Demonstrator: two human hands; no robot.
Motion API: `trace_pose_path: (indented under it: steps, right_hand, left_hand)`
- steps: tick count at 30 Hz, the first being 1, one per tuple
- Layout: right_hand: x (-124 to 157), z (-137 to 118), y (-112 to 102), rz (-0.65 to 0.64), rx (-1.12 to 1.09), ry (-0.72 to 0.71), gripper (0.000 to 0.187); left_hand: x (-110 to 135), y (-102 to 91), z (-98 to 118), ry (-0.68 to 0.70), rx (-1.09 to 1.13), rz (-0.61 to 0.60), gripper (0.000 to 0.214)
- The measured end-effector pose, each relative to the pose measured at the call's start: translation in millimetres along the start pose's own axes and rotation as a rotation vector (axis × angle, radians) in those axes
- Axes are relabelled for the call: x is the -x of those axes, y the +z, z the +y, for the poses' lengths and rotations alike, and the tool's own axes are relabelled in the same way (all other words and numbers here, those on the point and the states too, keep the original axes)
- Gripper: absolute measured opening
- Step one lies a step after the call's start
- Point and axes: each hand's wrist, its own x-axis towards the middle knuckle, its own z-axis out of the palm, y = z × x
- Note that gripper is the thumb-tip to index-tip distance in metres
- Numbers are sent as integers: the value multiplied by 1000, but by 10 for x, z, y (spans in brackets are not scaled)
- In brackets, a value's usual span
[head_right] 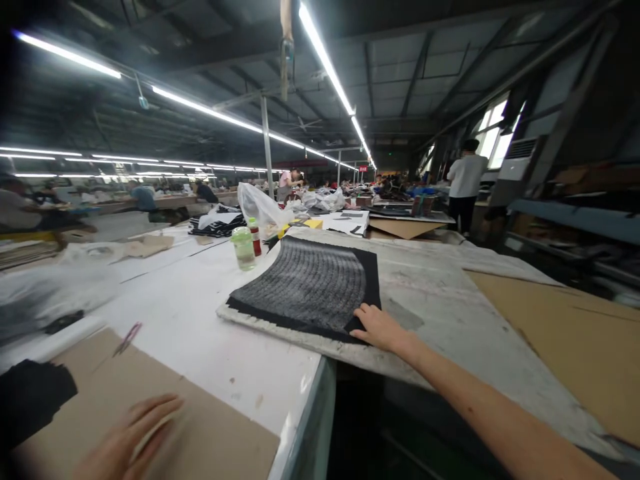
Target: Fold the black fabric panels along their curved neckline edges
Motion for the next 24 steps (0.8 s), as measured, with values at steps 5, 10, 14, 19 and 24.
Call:
trace_pose_path:
  steps: [5,10,14,19,24]
  right_hand:
    - [-86,206,103,-27,17,-92,14]
    - [-116,256,89,-24,11,-220,17]
    - [-80,277,108,-7,4,-261,27]
    - [-142,351,165,-6,-1,-286,12]
    - [-118,333,117,-9,-46,-305,21]
  left_hand:
    - [-685,688,1023,204,55,-199,34]
    - [-1162,1149,1759,243,68,-374,53]
    - [-1376,1507,1959,248,52,-441,57]
    - [-1444,1804,2025,247,41,-470,53]
    - [-1398,1837,2009,201,43,-462,51]
